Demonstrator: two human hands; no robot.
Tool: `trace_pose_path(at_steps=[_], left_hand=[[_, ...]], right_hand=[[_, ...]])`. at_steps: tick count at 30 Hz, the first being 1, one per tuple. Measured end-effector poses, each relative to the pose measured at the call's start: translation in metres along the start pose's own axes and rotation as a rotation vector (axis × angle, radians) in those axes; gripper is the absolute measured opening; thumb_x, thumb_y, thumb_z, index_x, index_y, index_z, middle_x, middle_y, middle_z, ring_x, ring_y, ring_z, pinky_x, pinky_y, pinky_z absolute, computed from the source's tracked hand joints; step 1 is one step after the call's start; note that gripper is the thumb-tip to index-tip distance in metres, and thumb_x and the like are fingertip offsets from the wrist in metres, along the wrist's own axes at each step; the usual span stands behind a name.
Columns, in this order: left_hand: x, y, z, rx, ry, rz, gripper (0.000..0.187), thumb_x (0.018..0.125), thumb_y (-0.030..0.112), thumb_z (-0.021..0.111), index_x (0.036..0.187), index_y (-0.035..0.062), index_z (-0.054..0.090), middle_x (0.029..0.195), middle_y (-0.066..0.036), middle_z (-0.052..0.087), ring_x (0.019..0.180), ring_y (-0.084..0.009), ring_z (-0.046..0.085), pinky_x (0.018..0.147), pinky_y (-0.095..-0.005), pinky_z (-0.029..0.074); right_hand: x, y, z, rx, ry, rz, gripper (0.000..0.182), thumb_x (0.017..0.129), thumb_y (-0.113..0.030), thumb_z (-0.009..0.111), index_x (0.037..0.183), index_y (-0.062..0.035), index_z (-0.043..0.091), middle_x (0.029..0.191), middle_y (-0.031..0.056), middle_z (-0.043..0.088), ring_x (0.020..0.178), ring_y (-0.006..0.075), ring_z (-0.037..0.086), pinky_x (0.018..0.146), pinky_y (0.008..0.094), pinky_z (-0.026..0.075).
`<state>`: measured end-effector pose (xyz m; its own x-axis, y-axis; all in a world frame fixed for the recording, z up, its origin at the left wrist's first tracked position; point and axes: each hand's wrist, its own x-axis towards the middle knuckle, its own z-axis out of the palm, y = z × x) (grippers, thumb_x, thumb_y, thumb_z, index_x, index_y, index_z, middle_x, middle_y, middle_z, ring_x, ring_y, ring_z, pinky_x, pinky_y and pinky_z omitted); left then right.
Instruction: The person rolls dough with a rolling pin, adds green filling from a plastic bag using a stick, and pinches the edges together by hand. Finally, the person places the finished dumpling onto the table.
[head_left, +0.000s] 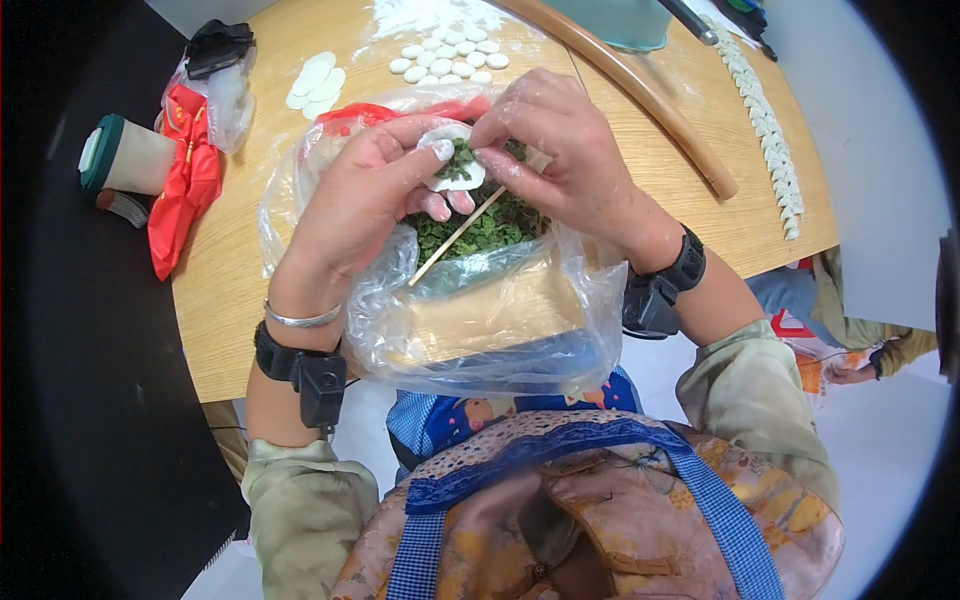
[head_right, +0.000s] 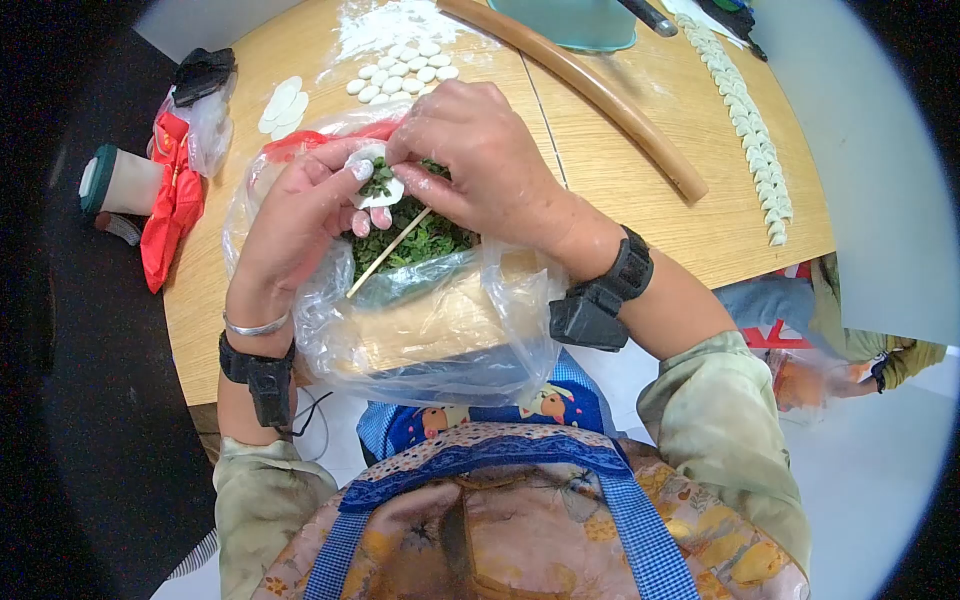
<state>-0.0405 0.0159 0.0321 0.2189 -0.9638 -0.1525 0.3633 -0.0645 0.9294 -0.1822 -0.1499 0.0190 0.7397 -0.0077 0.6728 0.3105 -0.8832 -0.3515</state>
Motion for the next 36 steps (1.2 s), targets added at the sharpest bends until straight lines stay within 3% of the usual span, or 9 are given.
trace_pose_path(at_steps=[5,8,14,17,19,23,28,36], left_hand=[[0.001,-0.003,-0.003,0.014,0.015,0.014,0.033,0.1,0.011,0.054,0.129,-0.0036,0.056,0.097,-0.006,0.07,0.072,-0.0076,0.063,0.063,-0.02,0.051],[0.001,-0.002,-0.003,0.029,0.054,0.021,0.034,0.1,0.012,0.053,0.129,-0.0035,0.056,0.098,-0.007,0.07,0.073,-0.0075,0.063,0.062,-0.0188,0.049],[0.002,-0.003,-0.005,0.033,0.0,0.036,0.033,0.1,0.012,0.052,0.128,-0.0034,0.057,0.101,-0.007,0.07,0.074,-0.0072,0.063,0.061,-0.0185,0.047],[0.002,-0.005,-0.006,0.02,0.02,0.046,0.032,0.1,0.013,0.052,0.128,-0.0032,0.057,0.101,-0.007,0.069,0.075,-0.0072,0.063,0.06,-0.0188,0.047],[0.001,-0.003,-0.006,0.039,-0.006,0.037,0.032,0.1,0.014,0.052,0.127,-0.0032,0.057,0.101,-0.007,0.069,0.075,-0.0076,0.063,0.062,-0.0193,0.048],[0.002,-0.003,-0.008,-0.005,-0.044,0.028,0.038,0.102,0.01,0.048,0.136,-0.0035,0.054,0.106,-0.007,0.069,0.077,-0.0086,0.066,0.064,-0.0174,0.052],[0.0,-0.002,-0.003,-0.03,-0.044,0.003,0.041,0.106,0.02,0.043,0.139,-0.002,0.052,0.121,-0.009,0.065,0.084,-0.0103,0.067,0.07,-0.0217,0.057],[0.0,-0.001,-0.004,-0.059,-0.046,-0.008,0.04,0.105,0.02,0.048,0.139,-0.0015,0.052,0.115,-0.007,0.067,0.083,-0.0103,0.068,0.068,-0.0205,0.056]], right_hand=[[0.001,0.001,-0.003,0.046,0.048,-0.024,0.012,0.078,-0.011,0.07,0.09,-0.01,0.066,0.087,0.0051,0.063,0.088,0.0263,0.059,0.08,0.0391,0.042],[0.001,0.002,-0.008,0.057,0.082,0.093,0.012,0.076,-0.012,0.069,0.088,-0.009,0.067,0.087,0.0059,0.064,0.088,0.0269,0.058,0.08,0.0389,0.042],[0.0,0.001,-0.005,0.069,-0.013,0.112,0.014,0.075,-0.016,0.07,0.086,-0.0087,0.067,0.08,0.0068,0.061,0.084,0.0277,0.058,0.078,0.0393,0.042],[0.0,0.0,-0.004,0.059,-0.033,0.073,0.01,0.079,-0.009,0.068,0.086,-0.0028,0.066,0.081,0.0089,0.063,0.082,0.0264,0.058,0.078,0.0372,0.044],[-0.001,0.001,-0.002,0.049,0.003,0.111,0.009,0.079,-0.017,0.071,0.083,-0.0099,0.067,0.079,0.0058,0.061,0.084,0.0265,0.057,0.078,0.0401,0.041],[0.001,-0.001,-0.007,0.041,0.053,0.127,0.008,0.079,-0.016,0.07,0.084,-0.0099,0.067,0.079,0.0052,0.061,0.084,0.0259,0.058,0.079,0.0395,0.041],[0.002,-0.003,-0.003,-0.105,0.072,-0.054,0.014,0.077,-0.016,0.076,0.088,-0.0105,0.068,0.084,0.0033,0.061,0.087,0.0248,0.058,0.082,0.0388,0.04],[0.001,-0.004,-0.004,-0.1,0.034,-0.054,0.015,0.076,-0.015,0.077,0.089,-0.0115,0.069,0.085,0.0033,0.06,0.087,0.0248,0.058,0.08,0.039,0.041]])
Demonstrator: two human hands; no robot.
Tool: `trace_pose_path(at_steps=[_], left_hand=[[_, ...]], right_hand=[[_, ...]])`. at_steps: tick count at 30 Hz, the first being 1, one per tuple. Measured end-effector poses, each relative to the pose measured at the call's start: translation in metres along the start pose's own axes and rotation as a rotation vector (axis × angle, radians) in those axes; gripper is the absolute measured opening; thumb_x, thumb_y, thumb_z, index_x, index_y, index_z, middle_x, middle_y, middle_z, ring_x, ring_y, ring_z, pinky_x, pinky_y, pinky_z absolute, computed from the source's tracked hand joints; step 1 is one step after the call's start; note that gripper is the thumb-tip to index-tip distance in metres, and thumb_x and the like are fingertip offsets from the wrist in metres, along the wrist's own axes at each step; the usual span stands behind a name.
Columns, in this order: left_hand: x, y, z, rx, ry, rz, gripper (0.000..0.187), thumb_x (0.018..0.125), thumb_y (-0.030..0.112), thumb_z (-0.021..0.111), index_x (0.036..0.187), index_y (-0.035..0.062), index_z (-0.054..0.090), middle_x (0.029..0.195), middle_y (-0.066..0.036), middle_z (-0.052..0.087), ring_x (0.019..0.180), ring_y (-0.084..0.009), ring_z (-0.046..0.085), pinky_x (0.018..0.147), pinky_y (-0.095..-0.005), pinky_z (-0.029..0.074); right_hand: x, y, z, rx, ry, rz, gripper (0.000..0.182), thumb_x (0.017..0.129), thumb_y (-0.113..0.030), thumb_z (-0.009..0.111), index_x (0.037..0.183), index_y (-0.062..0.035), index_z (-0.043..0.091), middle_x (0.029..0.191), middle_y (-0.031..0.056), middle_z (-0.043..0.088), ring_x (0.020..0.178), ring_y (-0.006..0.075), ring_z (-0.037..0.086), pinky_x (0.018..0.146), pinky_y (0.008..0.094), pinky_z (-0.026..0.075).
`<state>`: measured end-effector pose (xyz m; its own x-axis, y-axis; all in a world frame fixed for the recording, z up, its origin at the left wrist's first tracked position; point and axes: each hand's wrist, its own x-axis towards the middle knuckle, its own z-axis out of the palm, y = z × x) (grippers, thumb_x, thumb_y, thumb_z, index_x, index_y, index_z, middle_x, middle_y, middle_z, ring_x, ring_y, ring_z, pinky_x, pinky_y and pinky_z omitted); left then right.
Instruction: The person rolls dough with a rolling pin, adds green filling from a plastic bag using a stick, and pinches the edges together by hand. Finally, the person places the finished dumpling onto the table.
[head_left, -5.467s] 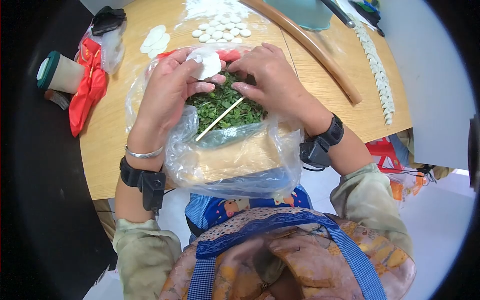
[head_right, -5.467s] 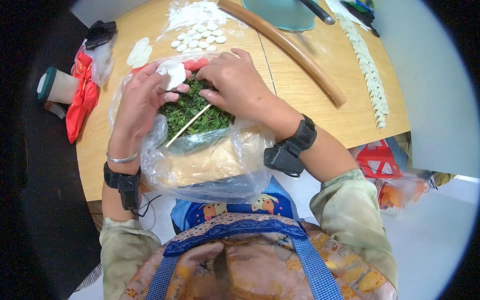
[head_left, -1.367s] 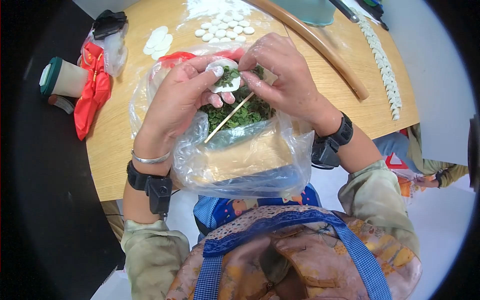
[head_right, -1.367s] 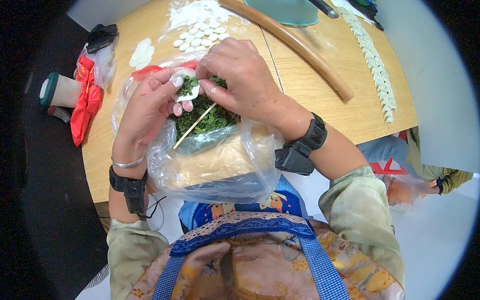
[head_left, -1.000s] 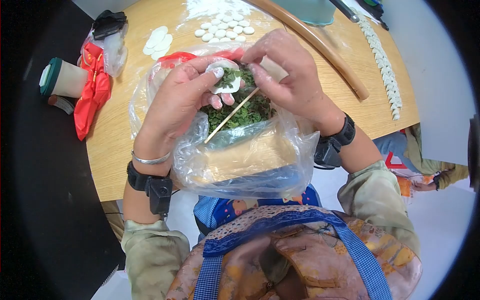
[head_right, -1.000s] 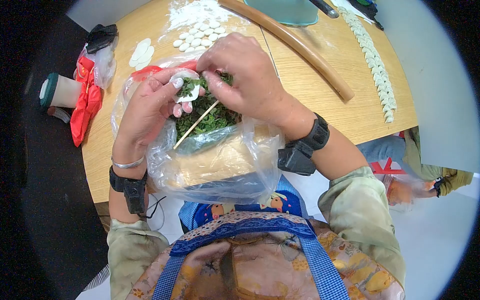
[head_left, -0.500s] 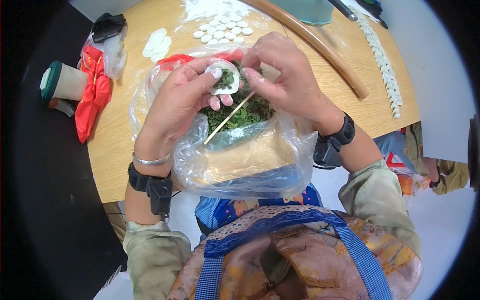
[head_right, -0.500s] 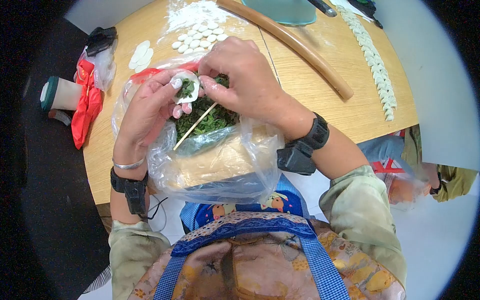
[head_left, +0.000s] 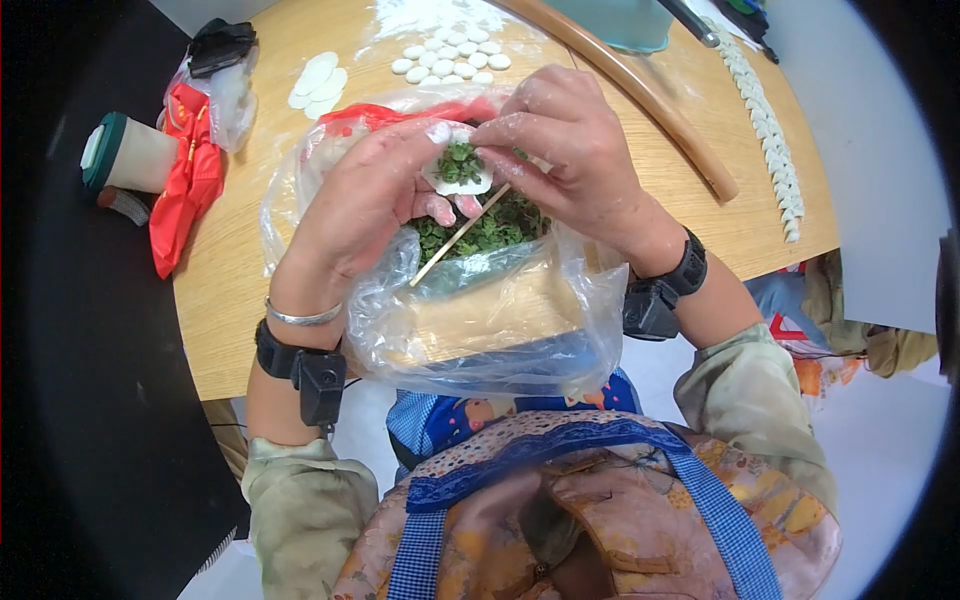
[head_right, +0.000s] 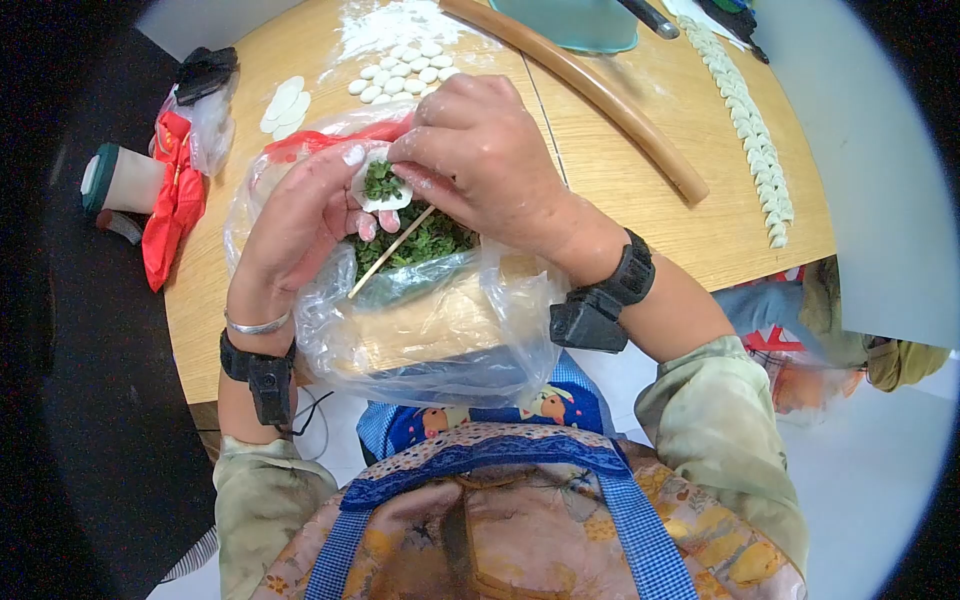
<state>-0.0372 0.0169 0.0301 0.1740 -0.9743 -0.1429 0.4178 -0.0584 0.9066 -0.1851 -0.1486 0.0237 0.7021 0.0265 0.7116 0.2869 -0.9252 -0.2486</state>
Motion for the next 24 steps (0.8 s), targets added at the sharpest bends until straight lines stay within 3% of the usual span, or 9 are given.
trace_pose_path(at_steps=[4,10,20,24], left_hand=[[-0.0002,-0.0013,0.0041,0.06,0.031,-0.007,0.033,0.1,0.014,0.056,0.129,-0.0032,0.055,0.103,-0.007,0.068,0.077,-0.0103,0.066,0.063,-0.0205,0.052],[0.0015,-0.0027,-0.0042,0.054,0.044,0.052,0.034,0.1,0.008,0.052,0.132,-0.0028,0.057,0.1,-0.005,0.069,0.076,-0.0079,0.066,0.062,-0.0173,0.051],[0.0019,-0.0043,-0.0022,0.037,0.032,0.044,0.03,0.1,0.01,0.054,0.128,-0.0026,0.055,0.096,-0.004,0.068,0.074,-0.0079,0.064,0.062,-0.0181,0.05],[0.0008,-0.0031,0.0009,0.09,0.003,0.048,0.029,0.101,0.011,0.054,0.126,-0.0024,0.057,0.095,-0.004,0.068,0.075,-0.008,0.065,0.063,-0.0187,0.051]], right_hand=[[-0.002,0.0016,0.0048,-0.022,0.008,-0.048,0.018,0.075,-0.013,0.077,0.091,-0.0112,0.069,0.085,0.0033,0.06,0.087,0.0251,0.059,0.079,0.0393,0.042],[0.0024,0.0034,-0.0009,0.022,0.019,-0.064,0.023,0.071,-0.01,0.076,0.092,-0.0119,0.066,0.087,0.0039,0.059,0.089,0.0259,0.058,0.079,0.0389,0.042],[0.0006,-0.0036,0.0071,-0.021,0.002,-0.156,0.019,0.073,-0.013,0.075,0.087,-0.0117,0.062,0.086,0.0047,0.055,0.087,0.0269,0.057,0.076,0.0386,0.043],[0.0001,-0.0045,0.0074,0.102,0.003,-0.022,0.015,0.076,-0.012,0.073,0.085,-0.0102,0.062,0.084,0.0064,0.057,0.086,0.0278,0.057,0.075,0.039,0.044]])
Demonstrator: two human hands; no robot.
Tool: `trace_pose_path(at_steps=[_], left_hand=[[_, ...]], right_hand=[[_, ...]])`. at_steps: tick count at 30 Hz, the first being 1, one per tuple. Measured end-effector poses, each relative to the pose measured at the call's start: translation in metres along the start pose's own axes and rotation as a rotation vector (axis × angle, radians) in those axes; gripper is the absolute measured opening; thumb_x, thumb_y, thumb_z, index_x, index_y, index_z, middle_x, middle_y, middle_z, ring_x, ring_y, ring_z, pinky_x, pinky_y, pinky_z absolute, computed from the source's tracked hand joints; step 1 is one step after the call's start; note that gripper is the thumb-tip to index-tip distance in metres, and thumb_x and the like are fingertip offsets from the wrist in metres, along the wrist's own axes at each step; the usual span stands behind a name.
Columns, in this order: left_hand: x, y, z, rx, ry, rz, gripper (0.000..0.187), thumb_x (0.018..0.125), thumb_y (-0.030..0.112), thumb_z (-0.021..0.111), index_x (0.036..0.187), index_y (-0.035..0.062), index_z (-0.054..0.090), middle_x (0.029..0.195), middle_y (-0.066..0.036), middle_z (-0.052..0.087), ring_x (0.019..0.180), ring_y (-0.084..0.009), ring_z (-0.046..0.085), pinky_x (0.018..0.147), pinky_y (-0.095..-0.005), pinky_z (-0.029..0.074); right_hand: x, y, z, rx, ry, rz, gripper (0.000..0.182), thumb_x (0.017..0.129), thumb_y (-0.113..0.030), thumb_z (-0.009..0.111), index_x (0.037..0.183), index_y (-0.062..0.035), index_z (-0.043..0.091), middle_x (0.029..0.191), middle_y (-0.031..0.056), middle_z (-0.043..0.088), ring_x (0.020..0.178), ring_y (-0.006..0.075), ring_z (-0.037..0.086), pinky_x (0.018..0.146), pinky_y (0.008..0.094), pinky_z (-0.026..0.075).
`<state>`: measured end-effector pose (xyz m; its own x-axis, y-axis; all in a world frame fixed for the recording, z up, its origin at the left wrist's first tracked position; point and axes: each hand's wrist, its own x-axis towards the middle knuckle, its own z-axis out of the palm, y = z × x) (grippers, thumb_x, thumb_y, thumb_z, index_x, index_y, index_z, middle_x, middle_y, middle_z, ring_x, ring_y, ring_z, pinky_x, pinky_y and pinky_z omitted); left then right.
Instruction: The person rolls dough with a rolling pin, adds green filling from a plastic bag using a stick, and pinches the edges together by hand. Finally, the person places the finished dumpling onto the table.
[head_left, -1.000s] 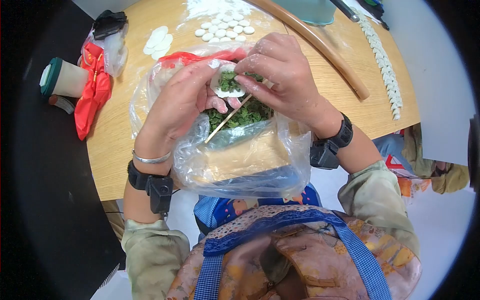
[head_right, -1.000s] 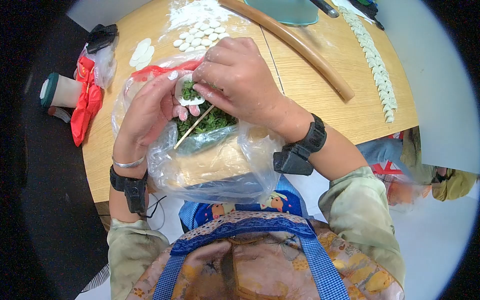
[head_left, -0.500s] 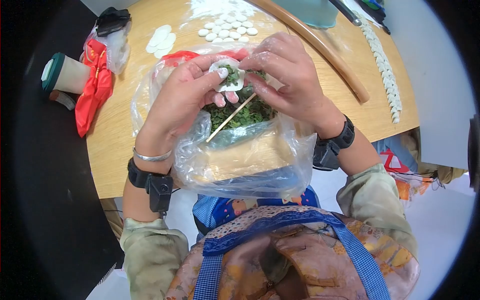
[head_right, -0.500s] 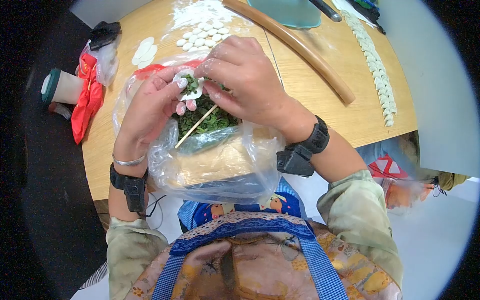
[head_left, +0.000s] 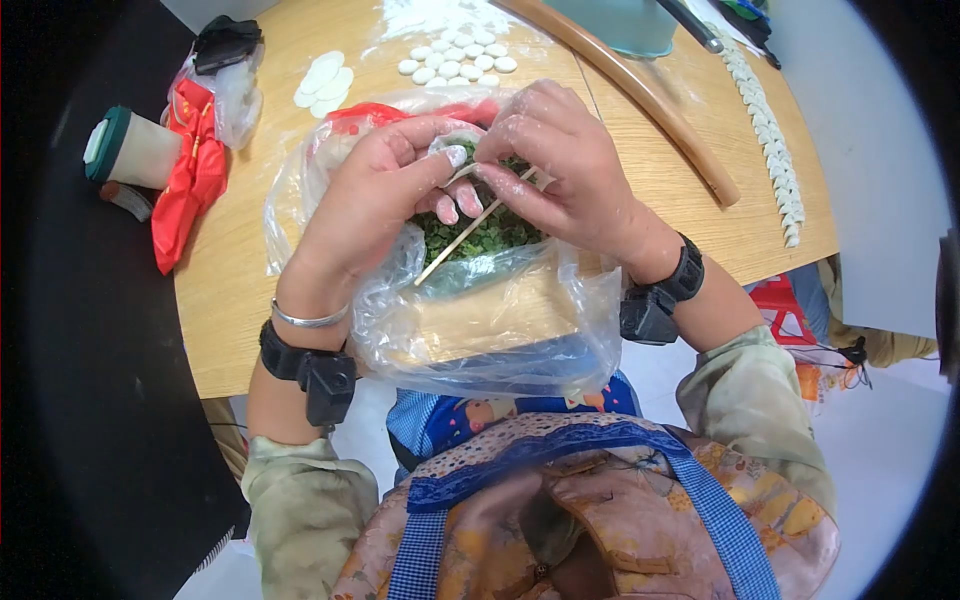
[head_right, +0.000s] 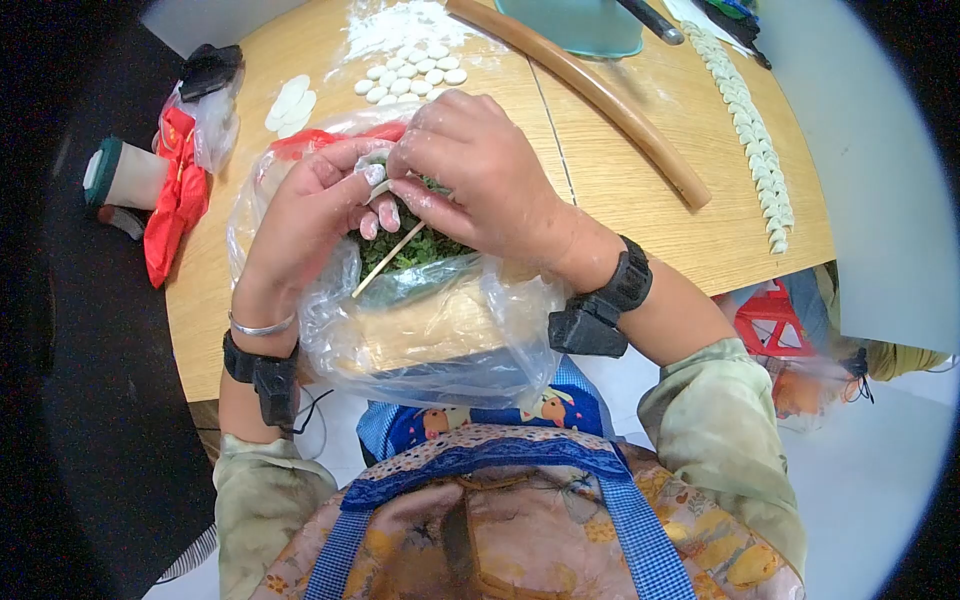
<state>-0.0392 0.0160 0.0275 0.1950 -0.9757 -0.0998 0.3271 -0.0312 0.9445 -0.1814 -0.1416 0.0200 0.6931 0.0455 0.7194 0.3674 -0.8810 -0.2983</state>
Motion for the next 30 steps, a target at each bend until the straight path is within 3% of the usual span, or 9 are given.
trace_pose_path(at_steps=[5,11,13,19,26,28,30], left_hand=[[0.001,-0.001,0.0,0.079,-0.024,0.004,0.028,0.101,0.011,0.054,0.125,-0.0028,0.059,0.095,-0.004,0.067,0.076,-0.0087,0.065,0.064,-0.0198,0.051],[-0.002,0.006,0.01,-0.129,-0.011,-0.016,0.031,0.1,0.012,0.057,0.127,-0.002,0.058,0.098,-0.003,0.067,0.078,-0.0084,0.064,0.063,-0.0196,0.05],[-0.006,0.006,0.017,0.209,0.047,0.071,0.033,0.099,0.012,0.058,0.128,-0.0016,0.058,0.099,-0.003,0.066,0.077,-0.0075,0.064,0.063,-0.0189,0.048],[-0.002,0.0,0.007,0.239,0.031,0.049,0.034,0.098,0.011,0.06,0.129,-0.0016,0.058,0.093,-0.002,0.067,0.075,-0.0064,0.062,0.062,-0.0193,0.047],[-0.003,0.006,0.01,0.208,0.053,0.059,0.032,0.098,0.008,0.059,0.128,-0.0031,0.059,0.098,-0.002,0.067,0.073,-0.0054,0.062,0.063,-0.019,0.049],[-0.003,0.006,0.01,0.21,0.051,0.085,0.034,0.098,0.008,0.059,0.13,-0.0027,0.058,0.099,-0.003,0.067,0.073,-0.0057,0.061,0.064,-0.0192,0.049],[-0.004,0.006,0.01,0.199,0.041,0.09,0.034,0.098,0.008,0.059,0.13,-0.0027,0.058,0.099,-0.003,0.067,0.074,-0.0059,0.062,0.064,-0.0193,0.049]], right_hand=[[-0.001,-0.001,0.001,0.098,0.015,0.098,0.012,0.077,-0.011,0.071,0.084,-0.008,0.062,0.081,0.0084,0.059,0.081,0.0297,0.057,0.073,0.0398,0.044],[-0.001,-0.004,-0.001,0.174,0.026,0.214,0.01,0.079,-0.01,0.07,0.084,-0.0064,0.062,0.076,0.0087,0.06,0.078,0.0287,0.057,0.071,0.0391,0.046],[-0.001,-0.005,-0.001,0.237,0.05,0.272,0.01,0.08,-0.011,0.07,0.084,-0.0053,0.062,0.075,0.0089,0.061,0.077,0.0276,0.058,0.071,0.0382,0.047],[-0.004,-0.005,0.001,0.271,0.062,0.298,0.012,0.08,-0.01,0.071,0.086,-0.0042,0.062,0.076,0.0092,0.061,0.073,0.0258,0.059,0.069,0.0367,0.048],[-0.003,-0.006,-0.007,0.254,0.114,0.293,0.019,0.076,-0.01,0.071,0.091,-0.0047,0.06,0.076,0.0092,0.057,0.071,0.0242,0.058,0.066,0.035,0.047],[-0.005,-0.003,-0.01,0.204,0.02,0.27,0.021,0.079,-0.008,0.071,0.098,-0.0025,0.063,0.086,0.0069,0.06,0.075,0.0163,0.059,0.071,0.0292,0.048],[-0.003,-0.004,-0.007,0.215,0.065,0.248,0.02,0.076,-0.008,0.071,0.094,-0.004,0.062,0.08,0.0077,0.058,0.073,0.021,0.058,0.069,0.033,0.047]])
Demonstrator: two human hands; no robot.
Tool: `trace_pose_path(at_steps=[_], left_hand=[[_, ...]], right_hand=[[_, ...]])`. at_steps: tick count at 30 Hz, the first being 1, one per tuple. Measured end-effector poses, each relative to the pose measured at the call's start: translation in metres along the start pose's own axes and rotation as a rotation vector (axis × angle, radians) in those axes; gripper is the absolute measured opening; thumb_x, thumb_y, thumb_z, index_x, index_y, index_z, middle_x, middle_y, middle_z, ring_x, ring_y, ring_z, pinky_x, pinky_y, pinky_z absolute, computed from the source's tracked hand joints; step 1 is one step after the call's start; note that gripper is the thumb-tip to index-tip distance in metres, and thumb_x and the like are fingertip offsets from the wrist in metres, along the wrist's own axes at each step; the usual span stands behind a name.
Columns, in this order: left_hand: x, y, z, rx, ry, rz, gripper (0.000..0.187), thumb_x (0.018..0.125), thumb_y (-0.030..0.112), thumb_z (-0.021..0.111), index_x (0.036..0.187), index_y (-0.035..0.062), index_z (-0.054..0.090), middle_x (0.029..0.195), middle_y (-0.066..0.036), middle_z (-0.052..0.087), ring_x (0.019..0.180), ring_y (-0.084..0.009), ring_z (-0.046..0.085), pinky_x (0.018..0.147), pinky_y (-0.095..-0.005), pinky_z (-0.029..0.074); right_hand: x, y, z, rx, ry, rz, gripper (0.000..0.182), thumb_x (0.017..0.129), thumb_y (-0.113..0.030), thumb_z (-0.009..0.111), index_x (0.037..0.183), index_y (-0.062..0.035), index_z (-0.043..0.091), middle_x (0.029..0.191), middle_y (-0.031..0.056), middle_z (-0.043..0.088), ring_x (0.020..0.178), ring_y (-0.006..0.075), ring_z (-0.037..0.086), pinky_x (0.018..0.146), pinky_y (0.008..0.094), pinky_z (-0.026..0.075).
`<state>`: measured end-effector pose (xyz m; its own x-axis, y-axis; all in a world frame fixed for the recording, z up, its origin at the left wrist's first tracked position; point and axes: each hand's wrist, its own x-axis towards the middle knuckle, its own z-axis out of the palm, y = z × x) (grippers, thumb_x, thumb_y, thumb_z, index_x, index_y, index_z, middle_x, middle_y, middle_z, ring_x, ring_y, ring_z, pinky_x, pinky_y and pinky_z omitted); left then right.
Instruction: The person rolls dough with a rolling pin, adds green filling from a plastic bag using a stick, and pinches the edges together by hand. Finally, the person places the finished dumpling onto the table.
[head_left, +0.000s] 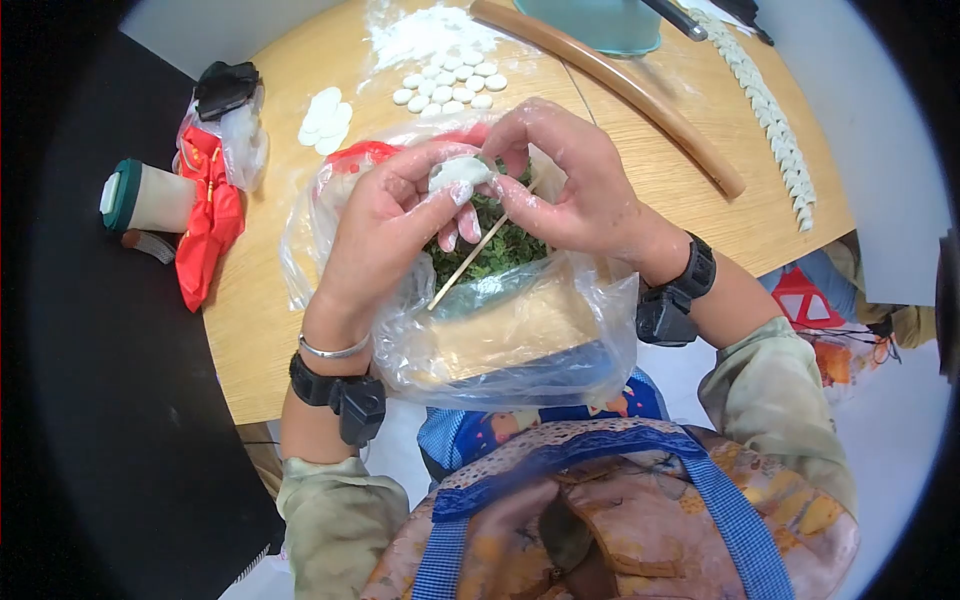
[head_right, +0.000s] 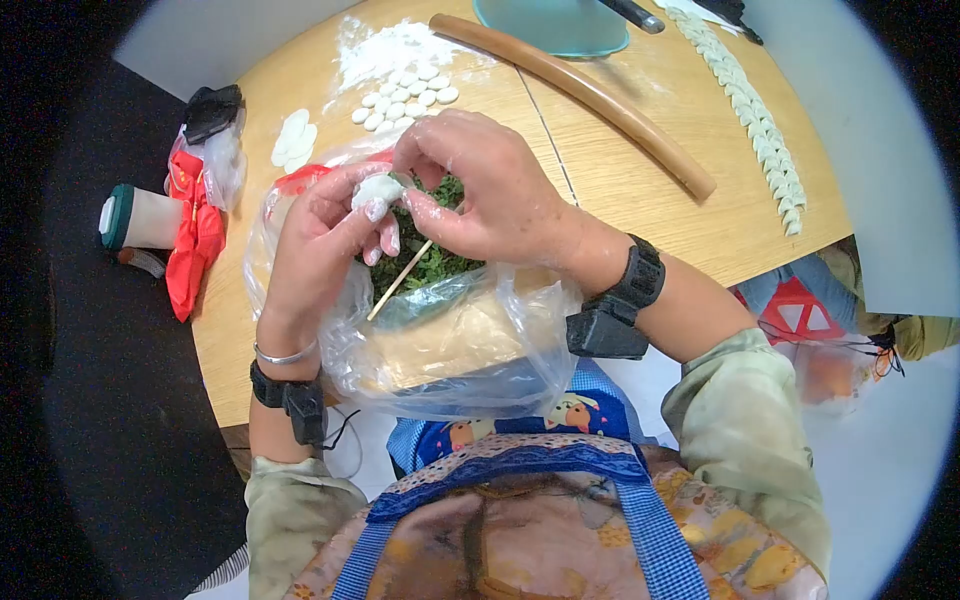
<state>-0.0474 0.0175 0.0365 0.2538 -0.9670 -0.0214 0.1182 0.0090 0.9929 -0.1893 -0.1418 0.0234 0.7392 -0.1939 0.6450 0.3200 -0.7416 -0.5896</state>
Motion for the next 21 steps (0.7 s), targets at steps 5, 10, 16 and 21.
trace_pose_path(at_steps=[5,10,16,21], left_hand=[[0.0,-0.0046,-0.0001,0.002,0.007,-0.003,0.039,0.096,0.011,0.061,0.133,-0.0009,0.055,0.09,-0.003,0.065,0.074,-0.0075,0.062,0.063,-0.0202,0.047],[0.0003,-0.0072,0.0,-0.02,0.022,0.013,0.041,0.096,0.012,0.062,0.134,-0.0007,0.054,0.094,-0.004,0.065,0.075,-0.0077,0.062,0.063,-0.0195,0.047],[0.0016,-0.009,-0.0041,-0.072,0.042,0.043,0.027,0.098,0.007,0.058,0.124,-0.0014,0.056,0.097,-0.005,0.067,0.075,-0.0071,0.062,0.063,-0.019,0.048],[0.0019,-0.0067,-0.0028,-0.079,0.043,0.089,0.025,0.099,0.008,0.058,0.122,-0.0004,0.055,0.097,-0.006,0.067,0.075,-0.0069,0.062,0.063,-0.0185,0.047]], right_hand=[[0.0009,-0.002,0.0005,0.007,0.03,-0.049,0.02,0.073,-0.009,0.07,0.091,-0.0053,0.061,0.073,0.0085,0.056,0.071,0.027,0.057,0.067,0.038,0.046],[0.0006,-0.0013,0.0009,-0.006,0.005,-0.054,0.02,0.073,-0.01,0.069,0.092,-0.0053,0.062,0.074,0.0088,0.057,0.071,0.0281,0.058,0.066,0.0391,0.046],[0.0005,0.004,0.0024,-0.005,-0.016,-0.099,0.02,0.075,-0.012,0.069,0.093,-0.0049,0.062,0.074,0.0087,0.057,0.069,0.0275,0.058,0.064,0.0386,0.046],[0.0011,-0.0032,0.0004,0.097,0.024,-0.004,0.02,0.079,-0.016,0.069,0.092,-0.0049,0.06,0.074,0.0093,0.056,0.068,0.0278,0.057,0.062,0.0376,0.045]])
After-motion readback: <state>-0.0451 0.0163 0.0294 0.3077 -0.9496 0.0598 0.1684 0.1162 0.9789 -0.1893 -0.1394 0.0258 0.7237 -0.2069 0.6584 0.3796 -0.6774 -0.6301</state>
